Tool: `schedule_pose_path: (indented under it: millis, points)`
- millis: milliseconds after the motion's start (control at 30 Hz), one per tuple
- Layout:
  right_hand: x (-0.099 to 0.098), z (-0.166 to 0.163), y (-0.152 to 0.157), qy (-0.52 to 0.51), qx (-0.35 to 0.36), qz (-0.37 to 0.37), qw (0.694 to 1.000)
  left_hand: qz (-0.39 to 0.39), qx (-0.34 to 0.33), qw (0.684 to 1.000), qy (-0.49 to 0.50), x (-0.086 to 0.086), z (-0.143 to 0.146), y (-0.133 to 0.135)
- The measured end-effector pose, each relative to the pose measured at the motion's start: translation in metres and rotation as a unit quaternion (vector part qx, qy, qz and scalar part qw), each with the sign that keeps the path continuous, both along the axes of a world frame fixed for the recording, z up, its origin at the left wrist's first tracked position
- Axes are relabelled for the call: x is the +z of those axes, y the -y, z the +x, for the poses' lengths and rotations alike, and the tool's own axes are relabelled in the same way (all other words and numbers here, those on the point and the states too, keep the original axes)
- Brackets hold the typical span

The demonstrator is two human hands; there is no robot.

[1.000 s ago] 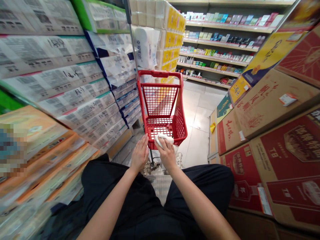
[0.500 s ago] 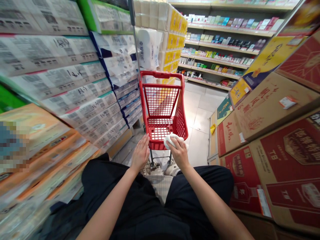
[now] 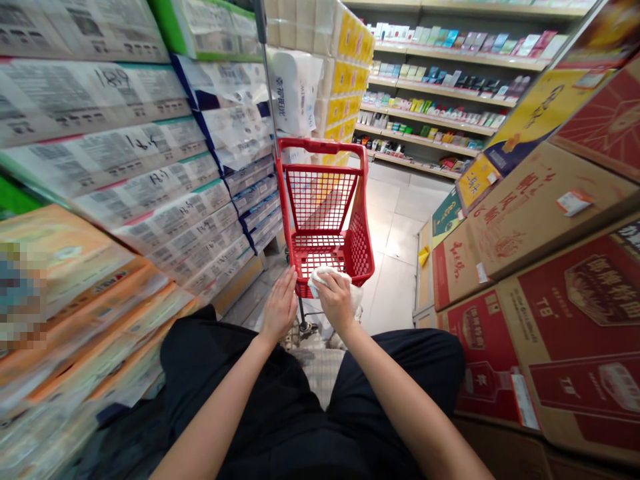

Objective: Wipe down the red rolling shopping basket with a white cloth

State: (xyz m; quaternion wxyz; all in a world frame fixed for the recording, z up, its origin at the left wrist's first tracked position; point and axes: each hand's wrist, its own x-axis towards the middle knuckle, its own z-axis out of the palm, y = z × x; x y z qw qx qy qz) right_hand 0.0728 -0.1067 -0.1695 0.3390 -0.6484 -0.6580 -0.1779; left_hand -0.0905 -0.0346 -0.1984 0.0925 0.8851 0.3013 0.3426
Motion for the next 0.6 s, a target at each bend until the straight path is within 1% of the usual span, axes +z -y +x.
schedule_pose_path:
  millis: [100, 200, 367, 467, 600]
  points:
    - [-0.003, -0.013, -0.010, 0.013, 0.002, -0.003, 1.000, 0.007, 0.001, 1.000, -0.007, -0.001, -0.001, -0.001]
    - [-0.005, -0.011, -0.013, 0.043, 0.018, 0.003, 0.999, 0.014, 0.001, 1.000, -0.021, 0.000, -0.002, -0.002]
    - [-0.008, 0.019, -0.004, 0.120, 0.069, -0.003, 0.990, 0.020, 0.000, 0.999, -0.039, 0.005, -0.002, -0.002]
    - [-0.009, 0.036, 0.003, 0.144, 0.075, -0.011, 0.987, 0.020, 0.000, 0.999, -0.046, 0.006, -0.003, -0.002]
    - [-0.009, 0.051, 0.011, 0.148, 0.070, -0.019, 0.986, 0.019, 0.000, 0.999, -0.044, 0.008, -0.003, -0.002]
